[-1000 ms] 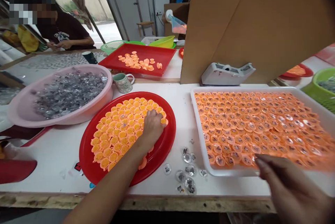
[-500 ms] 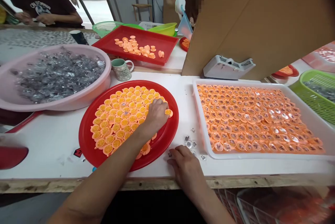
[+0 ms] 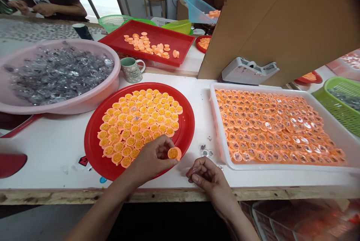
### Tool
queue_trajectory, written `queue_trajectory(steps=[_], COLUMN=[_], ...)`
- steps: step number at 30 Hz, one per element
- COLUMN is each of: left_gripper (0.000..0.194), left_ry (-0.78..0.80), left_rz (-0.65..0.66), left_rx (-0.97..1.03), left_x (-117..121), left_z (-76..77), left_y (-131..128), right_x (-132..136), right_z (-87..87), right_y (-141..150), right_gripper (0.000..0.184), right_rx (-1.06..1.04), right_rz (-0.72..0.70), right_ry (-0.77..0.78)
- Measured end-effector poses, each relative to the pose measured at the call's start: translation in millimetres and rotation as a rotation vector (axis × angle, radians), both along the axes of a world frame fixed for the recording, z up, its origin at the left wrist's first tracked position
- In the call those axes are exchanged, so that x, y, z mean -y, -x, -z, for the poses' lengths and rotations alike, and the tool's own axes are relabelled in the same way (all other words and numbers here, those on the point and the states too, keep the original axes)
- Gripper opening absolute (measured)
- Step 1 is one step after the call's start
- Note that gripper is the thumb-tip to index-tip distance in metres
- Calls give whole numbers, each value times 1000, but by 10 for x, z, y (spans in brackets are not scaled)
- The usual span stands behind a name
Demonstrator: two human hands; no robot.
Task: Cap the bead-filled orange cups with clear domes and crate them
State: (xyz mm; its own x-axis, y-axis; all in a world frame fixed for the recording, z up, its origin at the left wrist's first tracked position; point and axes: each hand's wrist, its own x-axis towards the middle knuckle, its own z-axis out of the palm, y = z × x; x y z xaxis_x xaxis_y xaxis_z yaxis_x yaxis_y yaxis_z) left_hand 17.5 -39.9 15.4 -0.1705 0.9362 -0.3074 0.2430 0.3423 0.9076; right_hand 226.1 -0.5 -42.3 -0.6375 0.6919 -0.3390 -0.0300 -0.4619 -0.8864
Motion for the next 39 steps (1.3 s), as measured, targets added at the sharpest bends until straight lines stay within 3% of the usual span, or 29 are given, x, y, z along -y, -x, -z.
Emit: queue_trajectory(steps=[6,17,23,33,39], left_gripper=[21,21,25,25,23], left_ry=[113,46,28,78,92], left_rz=[-35,-41,-20,-69,-115], left_rx=[166,207,221,717,977], left_x=[128,235,232,252,263], left_z=[-15,129,132,160,207], left_y=[-59,-157,-151,-106,-108], right_x=[47,5,33,40,46], right_z=[-5,-58,-88,-163,-155], right_y=[41,57,85,100,75], right_gripper=[19,23,16,12,10], right_rx=[-7,-47,-135,-117,-57], right_rz=[75,94,45,24,53], right_ry=[29,18,145,116,10])
